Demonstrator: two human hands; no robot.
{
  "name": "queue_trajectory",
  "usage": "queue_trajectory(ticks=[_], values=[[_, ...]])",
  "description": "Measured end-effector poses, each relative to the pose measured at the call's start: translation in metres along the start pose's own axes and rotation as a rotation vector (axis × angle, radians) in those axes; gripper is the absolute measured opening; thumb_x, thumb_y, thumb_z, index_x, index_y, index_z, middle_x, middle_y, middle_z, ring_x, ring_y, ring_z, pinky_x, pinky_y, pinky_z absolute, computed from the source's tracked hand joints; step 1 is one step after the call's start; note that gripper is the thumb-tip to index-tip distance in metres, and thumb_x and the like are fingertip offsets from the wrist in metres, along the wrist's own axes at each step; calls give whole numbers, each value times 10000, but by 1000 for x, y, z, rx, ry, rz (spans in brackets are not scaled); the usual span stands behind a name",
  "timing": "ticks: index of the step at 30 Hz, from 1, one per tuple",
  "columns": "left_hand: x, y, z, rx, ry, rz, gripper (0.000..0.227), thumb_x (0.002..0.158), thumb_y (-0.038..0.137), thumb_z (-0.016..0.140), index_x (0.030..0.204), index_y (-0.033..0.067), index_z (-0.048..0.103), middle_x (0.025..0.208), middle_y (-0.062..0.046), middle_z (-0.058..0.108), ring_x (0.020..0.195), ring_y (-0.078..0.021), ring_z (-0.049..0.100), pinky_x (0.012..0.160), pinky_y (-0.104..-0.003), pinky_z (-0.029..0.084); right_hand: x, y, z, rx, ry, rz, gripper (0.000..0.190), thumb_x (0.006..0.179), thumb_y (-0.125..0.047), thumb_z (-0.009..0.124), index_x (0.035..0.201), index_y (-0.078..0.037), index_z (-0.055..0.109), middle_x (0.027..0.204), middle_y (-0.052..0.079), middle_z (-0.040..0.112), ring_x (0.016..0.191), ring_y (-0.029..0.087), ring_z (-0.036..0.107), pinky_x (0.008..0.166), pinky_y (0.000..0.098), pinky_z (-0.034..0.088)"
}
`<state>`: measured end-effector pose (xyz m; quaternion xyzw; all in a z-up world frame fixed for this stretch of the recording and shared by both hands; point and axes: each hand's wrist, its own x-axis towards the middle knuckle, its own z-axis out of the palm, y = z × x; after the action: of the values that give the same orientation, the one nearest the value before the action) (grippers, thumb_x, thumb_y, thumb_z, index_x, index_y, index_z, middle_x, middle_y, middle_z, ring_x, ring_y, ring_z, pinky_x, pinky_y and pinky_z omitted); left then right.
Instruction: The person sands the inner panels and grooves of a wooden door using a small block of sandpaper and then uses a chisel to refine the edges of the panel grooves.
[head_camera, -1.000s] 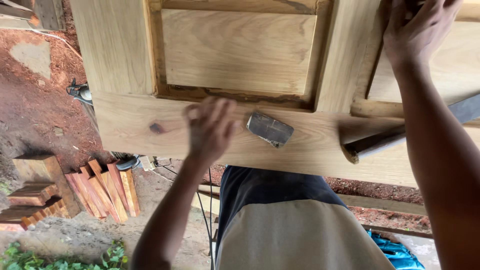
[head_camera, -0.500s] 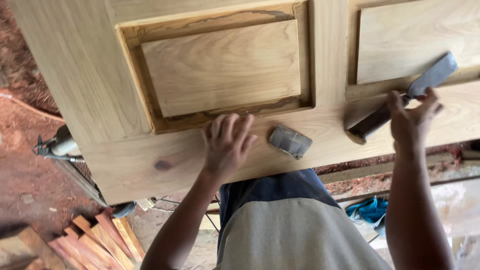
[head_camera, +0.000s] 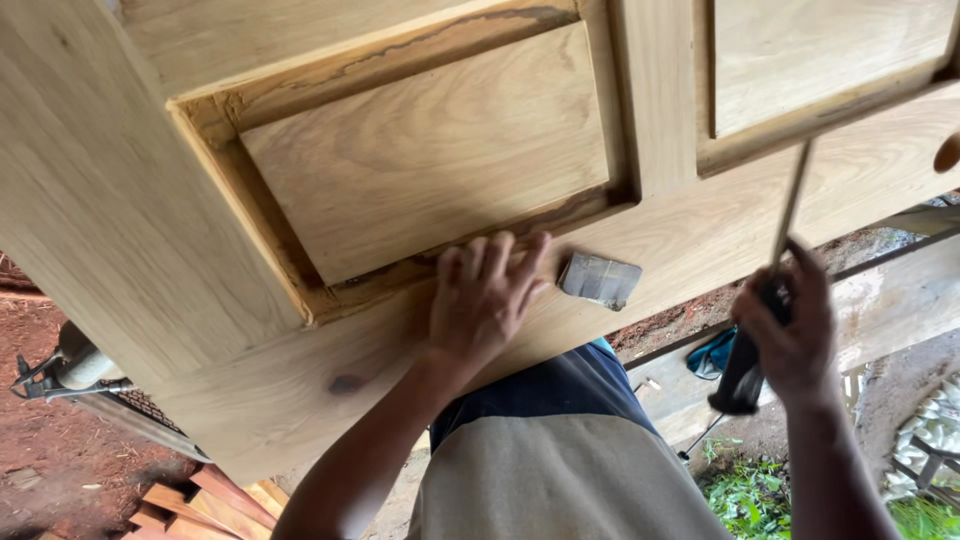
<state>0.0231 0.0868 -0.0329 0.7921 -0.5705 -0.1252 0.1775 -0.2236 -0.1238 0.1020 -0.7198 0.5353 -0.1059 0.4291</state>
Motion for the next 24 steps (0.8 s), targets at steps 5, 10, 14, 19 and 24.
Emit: queue_trajectory(ticks=[5,10,14,19,24], values=[[-12,37,-20,-783,180,6,225,1020,189,614,1163,49,718,1125,-134,643,1000,-287,605,851,-452,484,-39,-2,17,-446,-249,-217,699,866,-61,712,1518,27,475,1065,159,623,900,248,576,824,366,495],[-15,61,-23,-1629,-394,-475,512,991,419,541,1261,0,656,1167,-175,749,1018,-239,756,848,-334,630,-59,-15,43,-539,-428,-178,729,847,-129,726,1517,-82,443,1122,156,604,746,195,619,525,304,590],[-3,58,-19,-1806,-488,-500,614,993,549,472,1379,81,570,1332,-126,678,1292,-216,617,1076,-339,468,-62,-39,59,-436,-619,-71,672,894,-222,690,1512,-133,440,1189,100,635,901,240,711,759,349,582],[5,67,-21,-2057,-353,-629,372,1001,340,629,1279,103,562,1247,-104,674,1177,-201,631,1056,-367,512,-40,-52,60,13,-788,169,608,943,-192,611,1516,-103,425,896,43,701,687,123,630,647,284,533],[15,64,-50,-1887,-418,-639,809,972,498,518,1554,1,252,1341,-139,604,1255,-253,582,1082,-410,458,-31,-64,80,1,-802,76,558,959,-190,602,1482,-67,453,956,57,701,764,160,651,690,320,545]])
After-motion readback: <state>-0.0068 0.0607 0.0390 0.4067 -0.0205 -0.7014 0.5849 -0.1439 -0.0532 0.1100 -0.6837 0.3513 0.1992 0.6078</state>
